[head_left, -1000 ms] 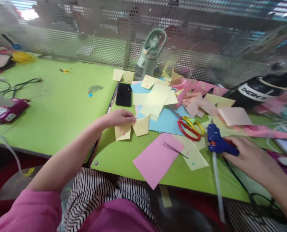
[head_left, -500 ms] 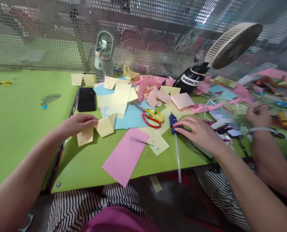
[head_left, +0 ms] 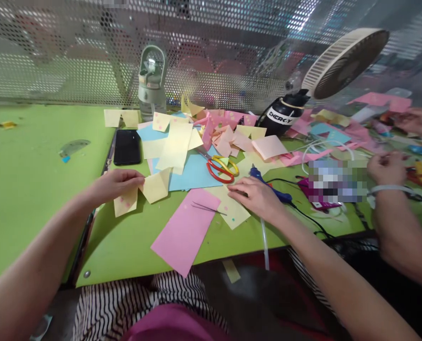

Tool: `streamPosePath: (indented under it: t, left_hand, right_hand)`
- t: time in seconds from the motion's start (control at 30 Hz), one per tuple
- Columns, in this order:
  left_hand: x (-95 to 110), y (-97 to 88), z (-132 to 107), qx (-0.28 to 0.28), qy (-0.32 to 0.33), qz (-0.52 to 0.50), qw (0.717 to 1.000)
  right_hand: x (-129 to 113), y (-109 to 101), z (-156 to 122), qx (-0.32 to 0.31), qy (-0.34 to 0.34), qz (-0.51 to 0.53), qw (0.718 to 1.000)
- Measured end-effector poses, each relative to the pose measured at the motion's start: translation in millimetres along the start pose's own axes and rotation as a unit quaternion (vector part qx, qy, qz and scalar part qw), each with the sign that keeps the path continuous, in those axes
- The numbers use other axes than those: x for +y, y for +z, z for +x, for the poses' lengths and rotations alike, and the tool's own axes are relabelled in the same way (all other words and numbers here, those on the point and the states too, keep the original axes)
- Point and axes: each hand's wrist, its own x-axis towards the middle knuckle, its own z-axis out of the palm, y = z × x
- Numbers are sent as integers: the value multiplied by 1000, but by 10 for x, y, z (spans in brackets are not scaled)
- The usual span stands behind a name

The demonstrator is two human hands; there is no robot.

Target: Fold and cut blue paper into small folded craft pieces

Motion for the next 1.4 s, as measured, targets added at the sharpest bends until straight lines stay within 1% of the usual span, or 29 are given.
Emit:
streamPosePath:
  t: [0.1,0.23,0.37,0.47,0.6,0.67,0.7,0.73,0.8,0.83,0.87,0.9,0.97,1.0,1.07,1.1,1.17,1.27,1.33,1.4]
  left_hand:
    - [29,1,-5,-2,5,4,1000]
    - [46,2,-3,1,6,5,1000]
    - [58,1,-9,-1,0,8,1000]
    - [60,6,-14,6,0,6,1000]
    - [29,13,5,5,6,3,1000]
    - [21,6,15,14,12,1,1000]
    - [30,1,11,42,24,4,999]
    - [52,-2,-2,88,44,14,995]
    - [141,14,-66,207,90,34,974]
    - [207,43,-116,254,112,43,960]
    - [283,91,-173,274,125,30,953]
    - [363,158,-234,239,137,9,961]
    - [515,338,-341,128,166,-5,978]
    - [575,438,-379,92,172,-10,981]
    - [647,623,-416,44,173,-33,983]
    - [659,697,-419,26,163,-52,985]
    - [643,800,-409,14,140,-93,986]
    - [580,878,-389,21,121,-149,981]
    - [541,913,-385,15,124,-191,974]
    - [514,947,-386,-3,129,-238,963]
  right_hand:
    - [-53,37,-5,16,22,21,999]
    - [-82,80,-6,40,77,63,994]
    - [-128,5,-5,32,149,143,978]
    - [-213,-97,-5,-11,194,231,953]
    - [-358,-166,12,-86,236,341,906]
    - [-433,-170,31,-105,253,382,883]
    - [-474,-169,43,-109,258,399,873]
    - [-519,-168,55,-110,262,413,865]
    - [-629,-166,82,-110,262,438,853]
    - [-693,-164,95,-110,260,448,848]
    - [-762,-159,107,-111,257,458,844]
    - [-833,-152,119,-113,254,466,840]
    - [-975,-132,142,-121,245,480,834]
    - [-1040,-119,153,-125,238,485,832]
    - [-1149,-94,173,-132,218,484,837]
    - [-1191,-82,182,-132,205,479,843]
    - [-1254,-60,194,-123,181,461,860]
    - [-1305,-34,184,-95,160,440,878]
    - [-1319,-21,158,-81,164,442,878]
    - [-1323,-18,121,-75,178,458,868]
